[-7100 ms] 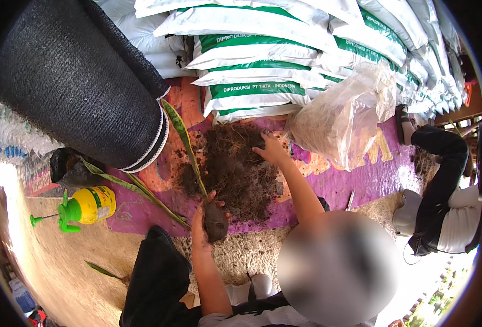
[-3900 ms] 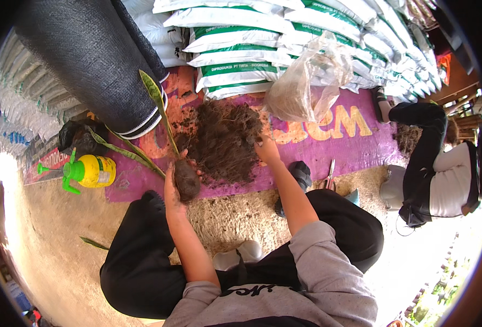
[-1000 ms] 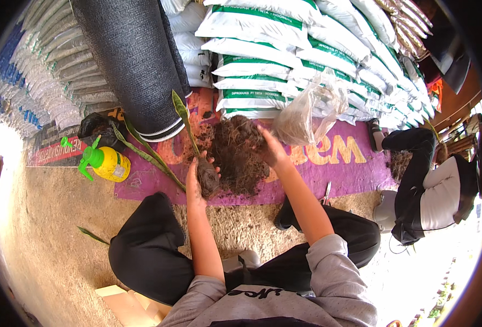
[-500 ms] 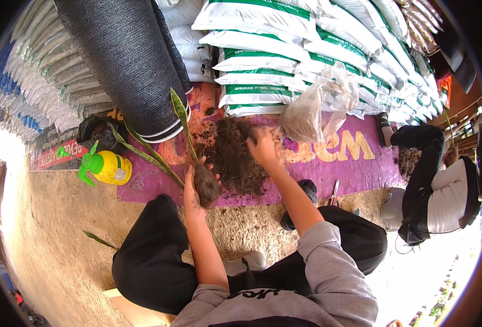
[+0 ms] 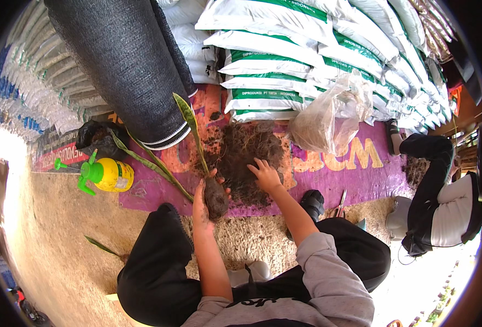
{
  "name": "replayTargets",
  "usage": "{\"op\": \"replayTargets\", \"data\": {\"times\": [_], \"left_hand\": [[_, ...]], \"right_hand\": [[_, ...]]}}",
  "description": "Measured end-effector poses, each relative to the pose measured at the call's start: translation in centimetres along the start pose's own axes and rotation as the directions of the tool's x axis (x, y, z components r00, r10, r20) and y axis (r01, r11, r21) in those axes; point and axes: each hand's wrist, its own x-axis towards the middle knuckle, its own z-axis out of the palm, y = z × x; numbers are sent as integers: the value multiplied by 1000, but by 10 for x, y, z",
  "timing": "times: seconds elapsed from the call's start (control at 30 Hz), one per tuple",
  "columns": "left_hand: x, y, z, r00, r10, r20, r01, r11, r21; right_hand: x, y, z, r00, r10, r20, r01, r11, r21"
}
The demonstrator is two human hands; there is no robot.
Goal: The person sits on the floor and repeatedly packs soil around the root ball of a small plant, shaping it into a compact sphere by hand. The person handles the plant and soil directly without using tools.
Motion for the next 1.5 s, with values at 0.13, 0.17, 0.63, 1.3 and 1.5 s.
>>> {"op": "replayTargets", "data": {"times": [0.13,0.17,0.63,1.3,1.5], "left_hand": [[3,-4,3,1000,14,16,-14,1000,18],[3,-4,1,1000,21,10,-21,999,24],[-11,-16,9,999,15,40,-14,1000,-19],[-30,-13,11,985,66,159,-44,990,-137],[-27,-16,13,987,61,146,-41,989,-141]], "right_hand": [[-19,6,-21,958,233,-167,-114,845,522],[-26,0,-32,923,333,-191,-141,757,638],[-34,8,-175,890,384,-247,217,120,969],[-45,-48,-282,888,443,-127,220,-165,961],[-66,-79,-295,954,214,-211,221,-26,975]]}}
